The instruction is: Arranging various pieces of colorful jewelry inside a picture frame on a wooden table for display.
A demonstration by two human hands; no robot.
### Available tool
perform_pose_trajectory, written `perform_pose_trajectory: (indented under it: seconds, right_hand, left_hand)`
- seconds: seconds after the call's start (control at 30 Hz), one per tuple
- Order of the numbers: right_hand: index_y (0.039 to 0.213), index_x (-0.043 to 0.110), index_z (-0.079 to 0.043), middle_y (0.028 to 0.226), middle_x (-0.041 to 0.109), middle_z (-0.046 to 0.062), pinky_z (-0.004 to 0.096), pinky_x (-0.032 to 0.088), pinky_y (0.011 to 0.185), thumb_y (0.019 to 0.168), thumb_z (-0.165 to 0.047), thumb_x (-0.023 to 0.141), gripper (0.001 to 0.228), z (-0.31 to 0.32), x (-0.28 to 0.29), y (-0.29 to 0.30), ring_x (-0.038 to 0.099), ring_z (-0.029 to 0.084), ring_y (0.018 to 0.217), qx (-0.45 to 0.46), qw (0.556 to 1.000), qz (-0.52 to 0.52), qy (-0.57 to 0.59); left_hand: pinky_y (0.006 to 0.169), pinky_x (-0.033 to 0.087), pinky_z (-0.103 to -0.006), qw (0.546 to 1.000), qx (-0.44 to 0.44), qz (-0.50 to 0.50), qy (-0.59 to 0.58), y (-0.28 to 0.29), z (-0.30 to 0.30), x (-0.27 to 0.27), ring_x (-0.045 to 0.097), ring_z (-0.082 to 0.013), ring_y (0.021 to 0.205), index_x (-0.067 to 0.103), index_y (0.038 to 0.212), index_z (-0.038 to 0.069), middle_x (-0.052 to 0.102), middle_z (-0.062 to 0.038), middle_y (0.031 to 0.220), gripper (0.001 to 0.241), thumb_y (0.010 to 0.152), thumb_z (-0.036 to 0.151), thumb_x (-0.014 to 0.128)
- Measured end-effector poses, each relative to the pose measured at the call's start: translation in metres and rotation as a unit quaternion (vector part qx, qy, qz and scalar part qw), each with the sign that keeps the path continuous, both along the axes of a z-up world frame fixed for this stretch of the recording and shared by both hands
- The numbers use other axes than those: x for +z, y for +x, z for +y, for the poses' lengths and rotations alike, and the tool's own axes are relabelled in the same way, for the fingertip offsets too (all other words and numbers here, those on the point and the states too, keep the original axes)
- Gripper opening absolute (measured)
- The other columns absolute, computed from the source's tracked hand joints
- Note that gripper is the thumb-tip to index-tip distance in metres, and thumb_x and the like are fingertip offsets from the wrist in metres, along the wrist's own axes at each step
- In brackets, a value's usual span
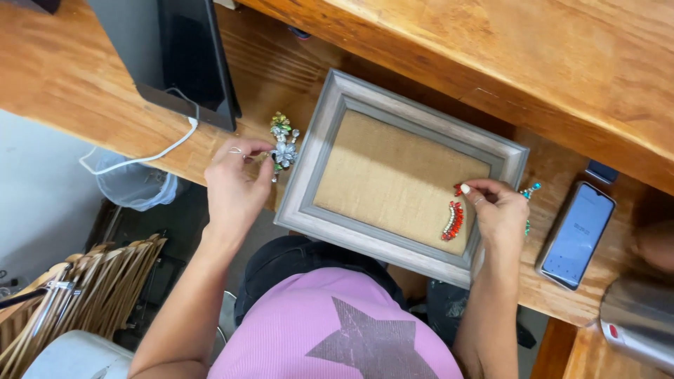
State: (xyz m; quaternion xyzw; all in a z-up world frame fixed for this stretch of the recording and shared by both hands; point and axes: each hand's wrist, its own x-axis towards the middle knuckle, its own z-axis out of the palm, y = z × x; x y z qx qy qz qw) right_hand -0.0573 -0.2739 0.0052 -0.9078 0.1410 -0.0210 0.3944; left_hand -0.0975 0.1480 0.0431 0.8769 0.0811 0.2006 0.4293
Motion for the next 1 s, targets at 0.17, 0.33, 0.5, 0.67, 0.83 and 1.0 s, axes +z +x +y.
perform_pose_trajectory:
  seconds: [0.17, 0.33, 0.5, 0.67, 0.83, 1.0]
  right_hand:
    - [0.104, 0.080, -0.020, 0.083, 0.063, 0.002, 0.026, 0.050, 0.071, 0.088, -0.010, 0.083, 0.019, -0.003, -0.004, -0.001, 0.056, 0.011, 0.073, -0.009, 1.000, -0.002, -0.023]
    - [0.118, 0.076, -0.019, 0.089, 0.067, 0.004, 0.031, 0.051, 0.075, 0.091, -0.011, 0.080, 0.028, 0.013, 0.019, -0.012, 0.062, 0.015, 0.077, -0.013, 0.999, -0.007, -0.043]
    - [0.125, 0.068, -0.012, 0.093, 0.064, 0.000, 0.021, 0.049, 0.074, 0.097, -0.008, 0.075, 0.029, 0.033, 0.048, -0.036, 0.054, 0.005, 0.075, -0.024, 0.997, -0.058, 0.047]
    - [0.126, 0.067, -0.010, 0.099, 0.064, 0.002, 0.018, 0.047, 0.073, 0.099, -0.003, 0.073, 0.029, 0.035, 0.051, -0.050, 0.053, 0.004, 0.077, -0.019, 0.993, -0.074, 0.086]
    - [0.125, 0.070, -0.004, 0.097, 0.066, 0.011, 0.023, 0.050, 0.068, 0.099, 0.003, 0.076, 0.028, 0.028, 0.032, -0.058, 0.057, 0.010, 0.075, -0.014, 0.986, -0.127, 0.112]
    - [0.124, 0.070, -0.003, 0.098, 0.067, 0.011, 0.022, 0.050, 0.069, 0.098, 0.004, 0.076, 0.027, 0.033, 0.042, -0.065, 0.056, 0.010, 0.075, -0.015, 0.984, -0.137, 0.115]
  left_hand:
    - [0.085, 0.059, -0.0392, 0.995, -0.006, 0.008, 0.102, 0.004, 0.002, -0.009, 0.069, -0.0294, 0.093, 0.078, 0.100, 0.010, 0.069, -0.007, 0.098, 0.024, 0.080, -0.003, 0.080]
    - [0.086, 0.057, -0.0353, 0.979, 0.001, -0.009, 0.204, 0.012, 0.000, -0.027, 0.065, -0.0250, 0.094, 0.079, 0.104, 0.014, 0.065, -0.003, 0.101, 0.028, 0.078, 0.007, 0.086]
    - [0.071, 0.046, -0.0460, 0.953, 0.037, 0.094, 0.286, 0.032, -0.010, -0.036, 0.056, -0.0346, 0.083, 0.064, 0.100, 0.008, 0.067, -0.011, 0.088, 0.042, 0.085, 0.040, 0.087]
    - [0.072, 0.044, -0.0451, 0.967, 0.031, 0.074, 0.242, 0.040, -0.014, -0.037, 0.057, -0.0352, 0.075, 0.060, 0.109, 0.006, 0.071, -0.004, 0.078, 0.042, 0.085, 0.029, 0.084]
    - [0.075, 0.056, -0.0455, 0.963, 0.060, 0.090, 0.248, 0.042, -0.022, -0.038, 0.069, -0.0370, 0.082, 0.058, 0.113, 0.008, 0.069, -0.012, 0.081, 0.052, 0.078, 0.033, 0.088]
    - [0.077, 0.057, -0.0503, 0.978, 0.032, 0.111, 0.175, 0.042, -0.023, -0.029, 0.070, -0.0404, 0.082, 0.055, 0.119, 0.007, 0.067, -0.013, 0.083, 0.044, 0.084, 0.013, 0.081]
